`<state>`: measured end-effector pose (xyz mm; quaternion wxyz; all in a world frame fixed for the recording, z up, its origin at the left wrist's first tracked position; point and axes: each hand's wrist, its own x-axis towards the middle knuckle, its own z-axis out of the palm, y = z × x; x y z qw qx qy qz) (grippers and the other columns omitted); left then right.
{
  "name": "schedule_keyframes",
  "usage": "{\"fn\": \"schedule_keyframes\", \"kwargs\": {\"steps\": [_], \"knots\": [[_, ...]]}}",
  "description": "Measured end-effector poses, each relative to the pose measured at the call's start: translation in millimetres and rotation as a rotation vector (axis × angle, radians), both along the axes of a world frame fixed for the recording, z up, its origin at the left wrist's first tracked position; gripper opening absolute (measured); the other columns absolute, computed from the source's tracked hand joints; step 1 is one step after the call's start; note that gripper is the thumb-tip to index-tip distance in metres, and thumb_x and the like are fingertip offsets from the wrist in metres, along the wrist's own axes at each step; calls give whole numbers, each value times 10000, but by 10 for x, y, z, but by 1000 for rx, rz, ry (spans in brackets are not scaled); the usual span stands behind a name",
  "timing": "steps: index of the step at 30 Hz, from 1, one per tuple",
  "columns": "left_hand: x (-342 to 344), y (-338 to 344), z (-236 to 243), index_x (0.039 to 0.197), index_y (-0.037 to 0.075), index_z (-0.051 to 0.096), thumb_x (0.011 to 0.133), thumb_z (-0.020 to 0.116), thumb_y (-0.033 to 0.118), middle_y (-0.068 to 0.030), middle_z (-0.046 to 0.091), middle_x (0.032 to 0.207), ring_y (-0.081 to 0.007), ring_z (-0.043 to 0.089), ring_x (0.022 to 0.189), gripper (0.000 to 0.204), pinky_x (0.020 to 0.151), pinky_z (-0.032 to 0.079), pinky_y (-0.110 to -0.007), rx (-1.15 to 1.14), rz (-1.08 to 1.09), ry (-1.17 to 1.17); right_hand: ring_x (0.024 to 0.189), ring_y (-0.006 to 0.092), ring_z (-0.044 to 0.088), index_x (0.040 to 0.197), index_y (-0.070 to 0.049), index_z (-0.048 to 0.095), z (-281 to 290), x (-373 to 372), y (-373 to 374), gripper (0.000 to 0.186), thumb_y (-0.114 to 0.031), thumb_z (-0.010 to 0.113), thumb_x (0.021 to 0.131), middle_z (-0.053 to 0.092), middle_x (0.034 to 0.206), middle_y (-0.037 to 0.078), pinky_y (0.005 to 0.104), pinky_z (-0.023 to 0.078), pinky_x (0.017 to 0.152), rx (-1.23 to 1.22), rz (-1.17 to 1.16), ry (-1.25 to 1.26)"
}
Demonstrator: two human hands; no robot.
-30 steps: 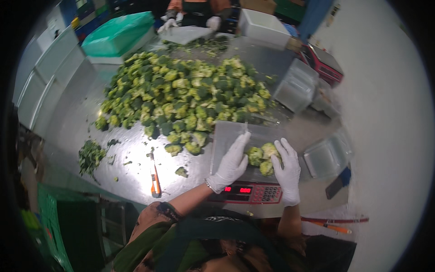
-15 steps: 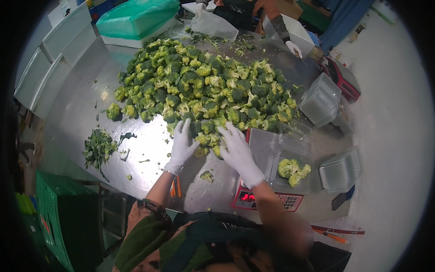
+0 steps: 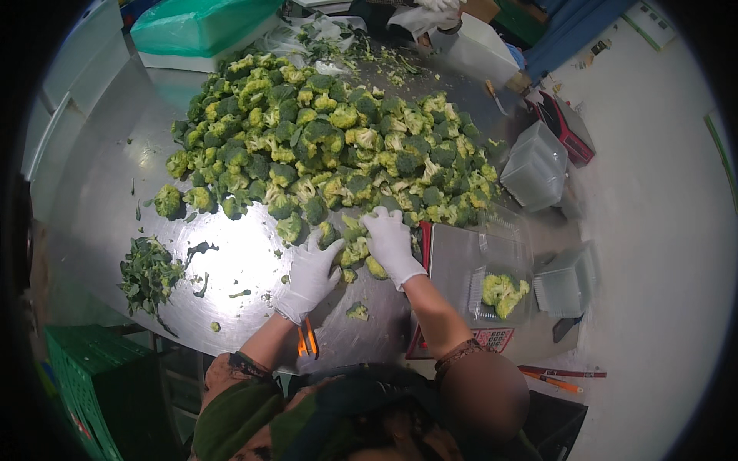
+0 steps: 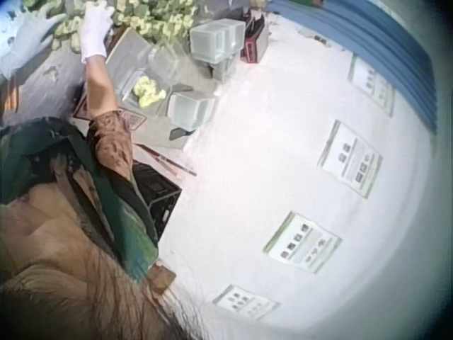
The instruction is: The person puts pieces of broccoli into a plastic container, weighs the container on a digital scale, and places the filled container into a black crate.
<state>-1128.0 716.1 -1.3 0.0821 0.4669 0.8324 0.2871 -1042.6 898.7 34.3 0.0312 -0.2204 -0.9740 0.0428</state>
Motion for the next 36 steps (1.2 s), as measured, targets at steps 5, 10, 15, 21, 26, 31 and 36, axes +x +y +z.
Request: {"fn": "schedule_keyframes", "kwargs": {"steps": [5, 10, 15, 21, 26, 31, 36], "knots": [[41, 217, 65, 1261, 134, 588, 715, 850, 354, -245, 477, 1392, -407, 614, 961, 644, 810, 541, -473, -16, 48, 90, 1067, 388, 576, 1064, -227, 704, -17, -149, 12, 368, -143, 793, 717, 614, 1157, 85, 474, 556, 797, 17, 37, -21], [67, 264, 46, 1146, 87, 620, 731, 832, 338, -236, 511, 1281, -445, 598, 1054, 529, 866, 524, -500, 183, 47, -86, 1043, 400, 565, 961, -201, 686, 64, -26, 153, 303, -155, 810, 688, 597, 1054, 88, 482, 550, 779, -138, -25, 46], [-35, 96, 184, 1141, 65, 615, 805, 804, 239, -143, 526, 1175, -298, 498, 1146, 423, 974, 442, -409, 444, 144, -362, 1046, 389, 549, 966, -164, 672, 422, 348, 148, 327, -151, 794, 663, 588, 1047, 100, 442, 462, 897, -406, 18, 436], [591, 328, 940, 1230, 74, 552, 862, 693, 92, -90, 512, 1235, -199, 525, 1199, 394, 976, 506, -332, 638, -210, -895, 1160, 280, 520, 1036, -88, 667, 1572, 1767, 228, 329, -85, 737, 715, 584, 1138, 76, 382, 415, 1011, -262, -38, 636], [1659, 760, 1531, 1260, 102, 578, 809, 787, 254, -187, 471, 1343, -334, 420, 1356, 519, 1128, 368, -432, 499, -582, -808, 1113, 327, 491, 1051, -88, 669, 1934, 3093, 464, 355, -109, 767, 710, 560, 1156, 99, 404, 427, 991, -95, -248, 348], [2190, 1251, 1341, 1346, 130, 583, 762, 850, 344, -213, 430, 1438, -405, 403, 1338, 676, 1109, 350, -486, 303, -651, -196, 1092, 328, 497, 1107, -133, 676, 1511, 3469, 594, 348, -115, 748, 768, 568, 1126, 85, 425, 484, 943, 22, -210, 115], [2250, 1232, 1139, 1367, 145, 579, 787, 805, 460, -222, 462, 1430, -392, 454, 1282, 698, 1074, 344, -501, 404, -466, -32, 1111, 328, 495, 1124, -133, 677, 1438, 3648, 621, 347, -108, 733, 782, 572, 1135, 85, 421, 468, 971, -28, -291, 313]]}}
